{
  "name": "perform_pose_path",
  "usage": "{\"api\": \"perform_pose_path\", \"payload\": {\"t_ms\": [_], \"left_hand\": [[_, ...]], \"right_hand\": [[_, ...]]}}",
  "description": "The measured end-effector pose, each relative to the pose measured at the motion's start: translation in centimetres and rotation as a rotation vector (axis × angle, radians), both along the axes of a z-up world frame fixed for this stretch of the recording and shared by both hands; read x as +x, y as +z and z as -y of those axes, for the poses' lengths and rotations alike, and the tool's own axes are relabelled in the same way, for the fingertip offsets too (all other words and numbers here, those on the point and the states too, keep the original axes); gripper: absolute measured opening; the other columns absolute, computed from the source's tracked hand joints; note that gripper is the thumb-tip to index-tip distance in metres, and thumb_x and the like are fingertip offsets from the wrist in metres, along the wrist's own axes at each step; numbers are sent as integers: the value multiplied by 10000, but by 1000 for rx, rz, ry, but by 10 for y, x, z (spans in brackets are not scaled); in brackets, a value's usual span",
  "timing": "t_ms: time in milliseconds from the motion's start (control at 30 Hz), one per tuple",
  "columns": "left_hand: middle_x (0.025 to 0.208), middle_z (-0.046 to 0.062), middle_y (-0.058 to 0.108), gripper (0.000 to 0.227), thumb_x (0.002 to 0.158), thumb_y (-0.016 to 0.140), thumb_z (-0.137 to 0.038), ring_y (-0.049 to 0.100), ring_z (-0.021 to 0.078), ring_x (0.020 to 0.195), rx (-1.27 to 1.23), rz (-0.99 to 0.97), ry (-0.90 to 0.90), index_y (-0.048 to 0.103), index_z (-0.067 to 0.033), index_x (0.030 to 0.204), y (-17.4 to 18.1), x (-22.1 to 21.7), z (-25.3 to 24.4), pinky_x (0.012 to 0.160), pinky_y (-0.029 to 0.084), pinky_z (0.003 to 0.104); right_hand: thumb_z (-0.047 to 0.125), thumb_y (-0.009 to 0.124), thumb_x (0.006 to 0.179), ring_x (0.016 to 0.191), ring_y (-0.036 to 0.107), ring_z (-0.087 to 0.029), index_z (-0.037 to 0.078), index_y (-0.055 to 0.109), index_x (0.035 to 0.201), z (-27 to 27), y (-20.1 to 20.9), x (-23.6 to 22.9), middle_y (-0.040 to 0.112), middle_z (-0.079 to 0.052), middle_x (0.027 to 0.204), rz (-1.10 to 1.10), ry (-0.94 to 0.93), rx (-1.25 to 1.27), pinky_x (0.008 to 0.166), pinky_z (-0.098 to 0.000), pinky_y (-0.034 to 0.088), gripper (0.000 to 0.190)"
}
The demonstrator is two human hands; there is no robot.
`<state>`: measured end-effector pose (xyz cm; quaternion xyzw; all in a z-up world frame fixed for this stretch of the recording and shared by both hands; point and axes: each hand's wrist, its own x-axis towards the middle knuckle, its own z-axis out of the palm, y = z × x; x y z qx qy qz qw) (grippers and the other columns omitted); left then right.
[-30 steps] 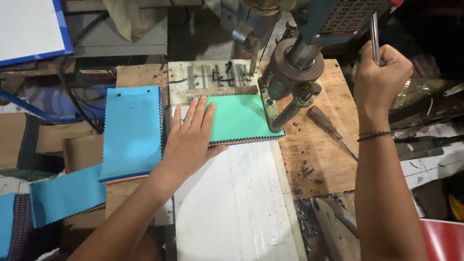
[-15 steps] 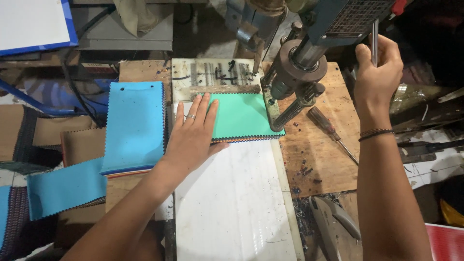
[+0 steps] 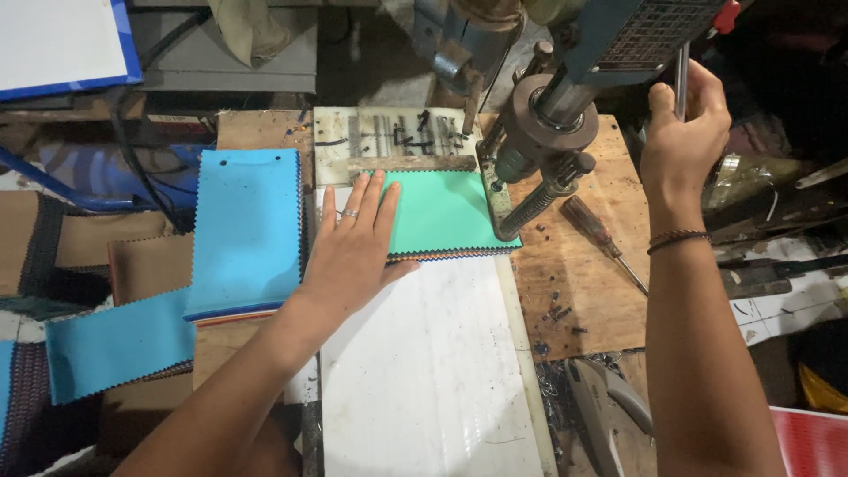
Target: Assembling small notebooks or swatch books by punching holes in stacks of material and binding them.
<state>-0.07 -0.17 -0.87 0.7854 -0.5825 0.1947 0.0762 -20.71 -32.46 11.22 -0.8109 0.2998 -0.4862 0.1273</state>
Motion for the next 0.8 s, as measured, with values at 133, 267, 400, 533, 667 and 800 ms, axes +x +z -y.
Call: {"api": "perform_pose_path", "payload": {"t_ms": [133, 267, 400, 533, 667, 800], "left_hand": [[1669, 179, 335, 1107, 844, 571, -803, 324, 310, 1544, 8, -7, 1, 321, -42, 1607, -1, 0, 0, 1212, 264, 591], [1668, 172, 343, 1118, 827, 588, -808, 331, 302, 1543, 1, 2, 8, 328, -50, 1607, -2, 0, 0, 1211, 269, 591], [1664, 167, 356, 1114, 839, 543, -834, 342, 291, 1541, 9, 48, 21, 340, -51, 1605, -1, -1, 0, 1210, 284, 579], [1658, 164, 374, 1113, 829, 557, -837, 363, 284, 1534, -2, 44, 12, 364, -54, 1596, 0, 0, 0, 1209, 289, 576], [1664, 173, 353, 1104, 846, 554, -815, 337, 304, 1543, 4, 11, -2, 333, -45, 1606, -1, 1, 0, 1213, 272, 581], [1674, 176, 333, 1106, 849, 544, -821, 332, 314, 1544, 7, 4, -6, 329, -44, 1608, -2, 1, 0, 1209, 275, 589]], "right_hand": [[176, 610, 1027, 837, 596, -169, 8, 673, 1247, -3, 1, 2, 666, -66, 998, 15, -3, 32, 705, -338, 516, 283], [203, 586, 1019, 809, 577, -152, 18, 695, 1205, -1, -3, 4, 659, -57, 997, 34, -1, 31, 680, -328, 505, 284], [214, 604, 1053, 697, 512, -106, 64, 755, 1147, 9, -12, 3, 617, 0, 839, 48, -26, 86, 580, -298, 409, 233], [211, 604, 1075, 673, 428, -92, 115, 744, 1043, 12, -14, 5, 518, 38, 780, 34, -68, 158, 572, -300, 339, 173], [213, 640, 1094, 700, 440, -86, 107, 739, 990, 19, -19, 7, 499, 54, 766, 46, -68, 157, 593, -302, 346, 178], [199, 620, 1066, 736, 494, -104, 102, 759, 945, 20, -20, 9, 574, 32, 795, 69, -50, 114, 625, -307, 392, 209]]}}
